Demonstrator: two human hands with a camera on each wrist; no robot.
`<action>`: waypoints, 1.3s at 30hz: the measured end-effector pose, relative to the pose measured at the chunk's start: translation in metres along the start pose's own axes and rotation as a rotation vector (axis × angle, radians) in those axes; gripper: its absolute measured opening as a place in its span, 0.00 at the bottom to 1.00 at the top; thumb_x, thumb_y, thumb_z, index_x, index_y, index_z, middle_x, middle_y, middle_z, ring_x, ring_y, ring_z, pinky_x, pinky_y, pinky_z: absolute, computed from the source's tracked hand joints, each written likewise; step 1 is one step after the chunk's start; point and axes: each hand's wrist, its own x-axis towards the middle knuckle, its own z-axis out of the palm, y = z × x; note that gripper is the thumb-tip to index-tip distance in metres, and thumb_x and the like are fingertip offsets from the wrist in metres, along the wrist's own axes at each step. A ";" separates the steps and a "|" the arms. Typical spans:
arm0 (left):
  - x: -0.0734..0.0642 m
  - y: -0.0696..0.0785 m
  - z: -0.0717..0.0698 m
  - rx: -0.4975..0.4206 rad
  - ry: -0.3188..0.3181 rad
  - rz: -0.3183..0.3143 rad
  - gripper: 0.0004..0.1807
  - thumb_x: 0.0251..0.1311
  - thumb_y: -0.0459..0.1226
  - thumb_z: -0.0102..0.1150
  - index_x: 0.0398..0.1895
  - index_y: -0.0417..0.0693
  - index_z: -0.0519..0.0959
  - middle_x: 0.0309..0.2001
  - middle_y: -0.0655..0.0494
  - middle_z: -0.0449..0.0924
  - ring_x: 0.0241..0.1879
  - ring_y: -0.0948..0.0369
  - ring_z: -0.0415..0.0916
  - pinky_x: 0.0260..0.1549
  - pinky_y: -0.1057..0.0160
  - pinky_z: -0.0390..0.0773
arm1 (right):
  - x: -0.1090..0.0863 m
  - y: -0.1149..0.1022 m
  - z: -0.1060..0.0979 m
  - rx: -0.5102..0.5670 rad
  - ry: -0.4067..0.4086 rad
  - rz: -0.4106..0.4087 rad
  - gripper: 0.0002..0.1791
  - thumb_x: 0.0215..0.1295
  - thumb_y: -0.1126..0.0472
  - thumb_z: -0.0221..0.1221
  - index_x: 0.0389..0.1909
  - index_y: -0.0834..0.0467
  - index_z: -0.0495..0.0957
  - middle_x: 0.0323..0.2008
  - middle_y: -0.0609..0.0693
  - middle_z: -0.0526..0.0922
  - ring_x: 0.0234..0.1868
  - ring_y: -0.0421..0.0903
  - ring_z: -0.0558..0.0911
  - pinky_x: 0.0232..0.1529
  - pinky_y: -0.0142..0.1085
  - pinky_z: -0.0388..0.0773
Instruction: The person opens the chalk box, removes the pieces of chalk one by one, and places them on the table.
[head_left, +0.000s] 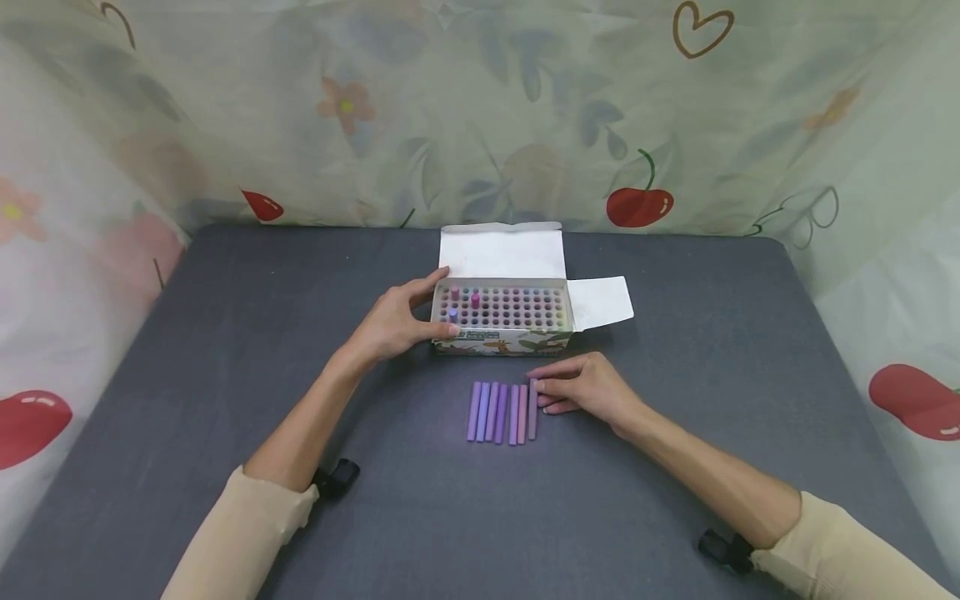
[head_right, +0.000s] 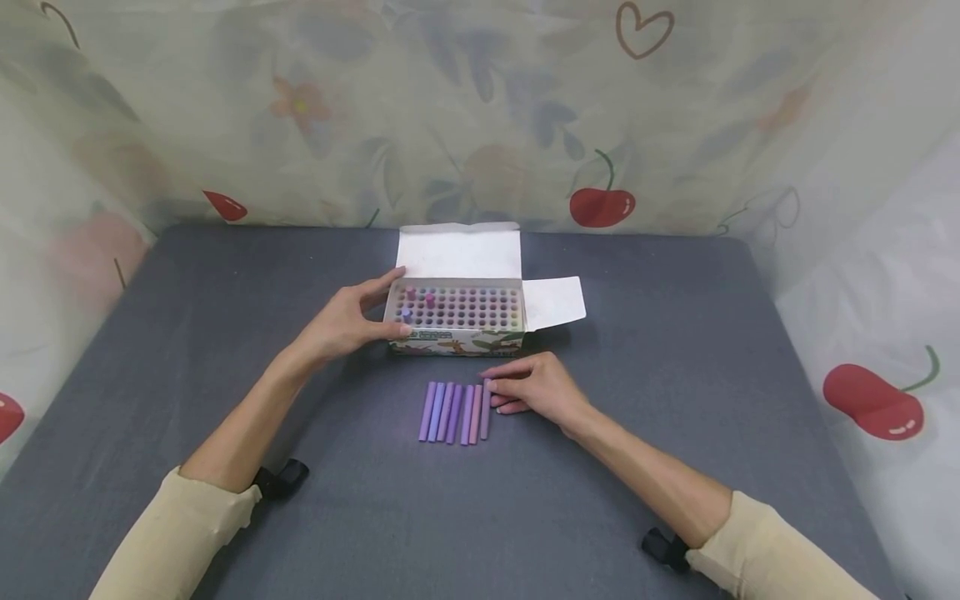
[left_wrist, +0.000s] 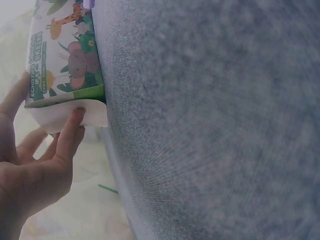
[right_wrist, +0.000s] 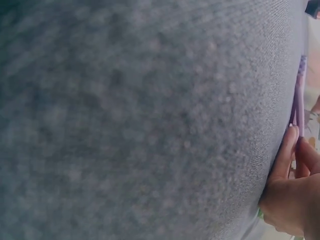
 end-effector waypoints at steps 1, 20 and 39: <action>0.000 0.000 0.000 -0.001 0.000 0.000 0.50 0.55 0.47 0.74 0.78 0.64 0.56 0.74 0.50 0.60 0.74 0.53 0.56 0.67 0.47 0.62 | 0.000 0.000 0.000 0.003 0.003 0.005 0.17 0.64 0.70 0.64 0.53 0.71 0.81 0.42 0.63 0.87 0.35 0.46 0.88 0.40 0.40 0.84; -0.001 0.001 0.001 0.003 0.008 -0.004 0.50 0.56 0.46 0.74 0.78 0.62 0.56 0.74 0.49 0.61 0.74 0.53 0.56 0.68 0.47 0.61 | 0.000 0.000 0.001 0.006 -0.006 0.016 0.16 0.66 0.69 0.63 0.53 0.71 0.81 0.43 0.64 0.86 0.37 0.47 0.89 0.41 0.39 0.84; 0.000 0.001 0.001 -0.014 0.010 -0.014 0.50 0.55 0.45 0.74 0.79 0.62 0.55 0.73 0.48 0.62 0.74 0.53 0.55 0.68 0.47 0.60 | -0.005 -0.011 -0.003 -0.039 -0.038 0.001 0.17 0.65 0.69 0.64 0.53 0.71 0.81 0.42 0.64 0.86 0.38 0.47 0.88 0.41 0.41 0.84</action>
